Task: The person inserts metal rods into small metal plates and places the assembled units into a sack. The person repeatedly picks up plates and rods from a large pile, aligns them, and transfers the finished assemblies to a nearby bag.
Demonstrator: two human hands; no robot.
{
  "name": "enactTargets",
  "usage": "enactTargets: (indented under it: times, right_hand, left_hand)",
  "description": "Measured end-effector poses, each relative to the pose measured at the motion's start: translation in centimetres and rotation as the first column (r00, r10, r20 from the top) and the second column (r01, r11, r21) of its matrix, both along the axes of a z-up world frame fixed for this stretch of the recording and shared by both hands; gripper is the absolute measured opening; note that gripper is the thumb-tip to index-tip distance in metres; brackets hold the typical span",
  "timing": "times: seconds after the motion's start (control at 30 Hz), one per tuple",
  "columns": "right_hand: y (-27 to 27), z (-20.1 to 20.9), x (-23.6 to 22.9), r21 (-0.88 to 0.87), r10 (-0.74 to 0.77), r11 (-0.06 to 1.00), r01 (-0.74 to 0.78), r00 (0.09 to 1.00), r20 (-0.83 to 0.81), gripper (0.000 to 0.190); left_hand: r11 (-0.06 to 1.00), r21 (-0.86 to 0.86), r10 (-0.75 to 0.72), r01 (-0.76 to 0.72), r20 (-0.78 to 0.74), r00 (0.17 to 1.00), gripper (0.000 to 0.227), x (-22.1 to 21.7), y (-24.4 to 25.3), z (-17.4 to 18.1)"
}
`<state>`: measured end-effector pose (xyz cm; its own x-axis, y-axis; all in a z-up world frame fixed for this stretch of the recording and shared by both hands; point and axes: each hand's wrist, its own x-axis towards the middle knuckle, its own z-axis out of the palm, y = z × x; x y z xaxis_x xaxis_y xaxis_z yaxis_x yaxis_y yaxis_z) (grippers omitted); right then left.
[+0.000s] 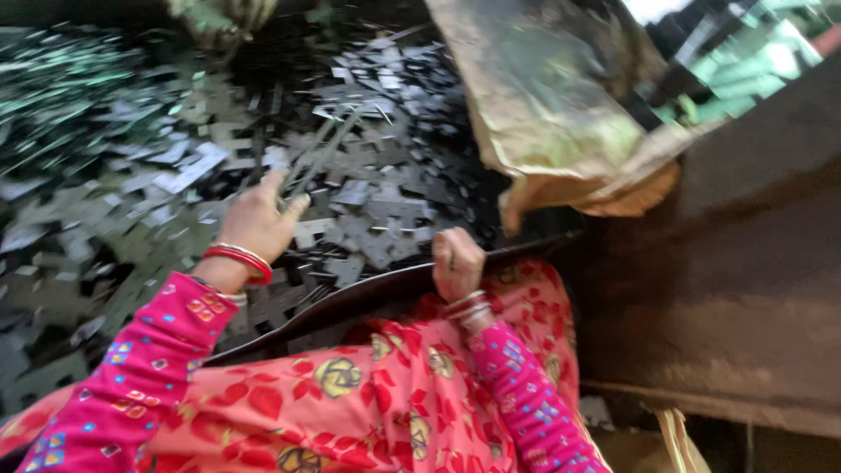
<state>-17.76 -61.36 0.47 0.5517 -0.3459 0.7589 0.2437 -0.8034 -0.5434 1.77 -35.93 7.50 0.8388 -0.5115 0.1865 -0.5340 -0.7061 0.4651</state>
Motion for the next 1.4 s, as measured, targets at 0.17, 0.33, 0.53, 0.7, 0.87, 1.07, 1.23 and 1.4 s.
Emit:
enactTargets:
  times: [0.17,0.33,0.53,0.7,0.87,1.07,1.23,1.4]
  right_hand:
    - [-0.1,-0.3,0.4,-0.028,-0.087,0.996,0.083,0.981,-0.175,0.032]
    - [0.6,0.4,1.5,-0.058,-0.154,0.988,0.143,0.916,-0.371,0.031]
    - [2.8,1.7,3.4,-0.139,-0.093,0.99,0.015,0.811,-0.577,0.037]
    - [4.8,2.1,6.7,-0.32,-0.206,0.946,-0.057,0.657,-0.725,0.059]
    - [5.7,1.5,7.5,-0.381,-0.241,0.924,-0.031,0.727,-0.643,0.052]
    - [5.0,-0.9,5.9,-0.003,-0.087,0.996,0.093,0.917,-0.389,0.016]
    - [2.9,-1.2,6.3,0.753,0.368,0.648,-0.117,0.913,-0.174,0.017]
    - [3.4,0.3,6.1,0.565,0.251,0.82,-0.093,0.945,-0.208,0.015]
  left_hand:
    - [0.924,0.071,0.365,-0.375,0.123,0.923,0.07,3.8,10.9,0.9]
    - [0.736,0.283,0.584,-0.615,0.194,0.788,0.082,7.1,20.1,-0.3]
    - [0.635,0.579,0.596,-0.511,0.053,0.801,0.056,7.3,17.6,-0.2]
    - [0.832,0.519,0.131,-0.197,0.162,0.978,0.033,4.4,9.8,-1.6]
    - [0.812,0.557,-0.035,-0.174,0.344,0.938,0.015,2.9,5.7,-4.0]
    - [0.995,0.008,0.095,-0.094,-0.164,0.982,0.03,5.1,8.9,-1.7]
    - [0.635,-0.751,-0.219,-0.181,-0.399,0.891,0.028,4.1,9.3,1.4]
    - [0.829,-0.558,-0.241,-0.014,-0.382,0.892,0.025,1.2,6.6,2.5]
